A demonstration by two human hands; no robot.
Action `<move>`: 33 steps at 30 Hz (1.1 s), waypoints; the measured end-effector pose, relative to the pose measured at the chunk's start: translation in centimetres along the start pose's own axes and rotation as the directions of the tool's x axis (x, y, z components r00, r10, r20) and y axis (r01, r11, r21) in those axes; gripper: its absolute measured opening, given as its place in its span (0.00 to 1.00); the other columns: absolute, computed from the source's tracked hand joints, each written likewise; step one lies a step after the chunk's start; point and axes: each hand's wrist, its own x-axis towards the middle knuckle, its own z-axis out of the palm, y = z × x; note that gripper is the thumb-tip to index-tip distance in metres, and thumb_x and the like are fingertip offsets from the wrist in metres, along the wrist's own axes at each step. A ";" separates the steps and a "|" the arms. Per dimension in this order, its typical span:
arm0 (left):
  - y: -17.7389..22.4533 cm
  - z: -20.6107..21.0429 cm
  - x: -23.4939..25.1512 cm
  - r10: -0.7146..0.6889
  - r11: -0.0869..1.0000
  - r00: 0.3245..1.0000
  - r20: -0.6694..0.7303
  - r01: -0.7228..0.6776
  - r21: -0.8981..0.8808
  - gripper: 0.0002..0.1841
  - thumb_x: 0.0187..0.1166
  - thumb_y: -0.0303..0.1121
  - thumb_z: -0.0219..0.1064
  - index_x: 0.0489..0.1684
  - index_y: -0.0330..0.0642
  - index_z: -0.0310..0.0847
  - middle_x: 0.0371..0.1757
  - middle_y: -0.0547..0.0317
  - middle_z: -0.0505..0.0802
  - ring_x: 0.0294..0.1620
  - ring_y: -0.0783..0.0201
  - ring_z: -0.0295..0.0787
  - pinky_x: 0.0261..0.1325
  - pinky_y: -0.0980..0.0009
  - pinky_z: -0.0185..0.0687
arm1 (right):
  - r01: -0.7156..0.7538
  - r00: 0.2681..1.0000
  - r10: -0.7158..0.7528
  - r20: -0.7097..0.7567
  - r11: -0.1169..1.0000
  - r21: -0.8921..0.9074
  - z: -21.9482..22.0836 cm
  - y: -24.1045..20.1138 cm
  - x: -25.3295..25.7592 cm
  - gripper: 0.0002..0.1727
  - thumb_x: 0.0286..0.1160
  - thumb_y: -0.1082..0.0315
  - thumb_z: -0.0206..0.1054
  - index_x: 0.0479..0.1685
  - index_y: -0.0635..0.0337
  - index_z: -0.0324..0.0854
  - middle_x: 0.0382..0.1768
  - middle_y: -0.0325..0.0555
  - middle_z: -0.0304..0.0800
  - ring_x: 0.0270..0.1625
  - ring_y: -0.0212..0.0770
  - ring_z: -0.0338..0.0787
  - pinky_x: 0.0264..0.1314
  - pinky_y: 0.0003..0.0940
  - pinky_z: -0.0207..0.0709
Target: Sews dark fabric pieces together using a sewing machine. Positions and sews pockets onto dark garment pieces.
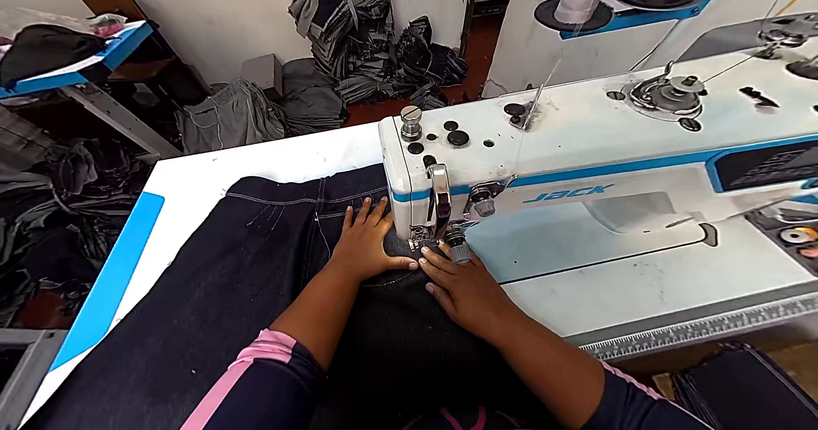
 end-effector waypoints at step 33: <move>6.2 0.1 -3.8 -0.413 0.911 0.894 0.174 0.401 0.099 0.34 0.90 0.64 0.38 0.97 0.73 0.42 0.99 0.52 0.39 0.95 0.27 0.26 0.77 0.12 0.31 | -0.069 0.978 0.065 0.196 0.998 0.013 -1.2 -1.9 -1.8 0.33 0.90 0.41 0.46 0.87 0.45 0.70 0.90 0.34 0.65 0.96 0.51 0.49 0.91 0.73 0.30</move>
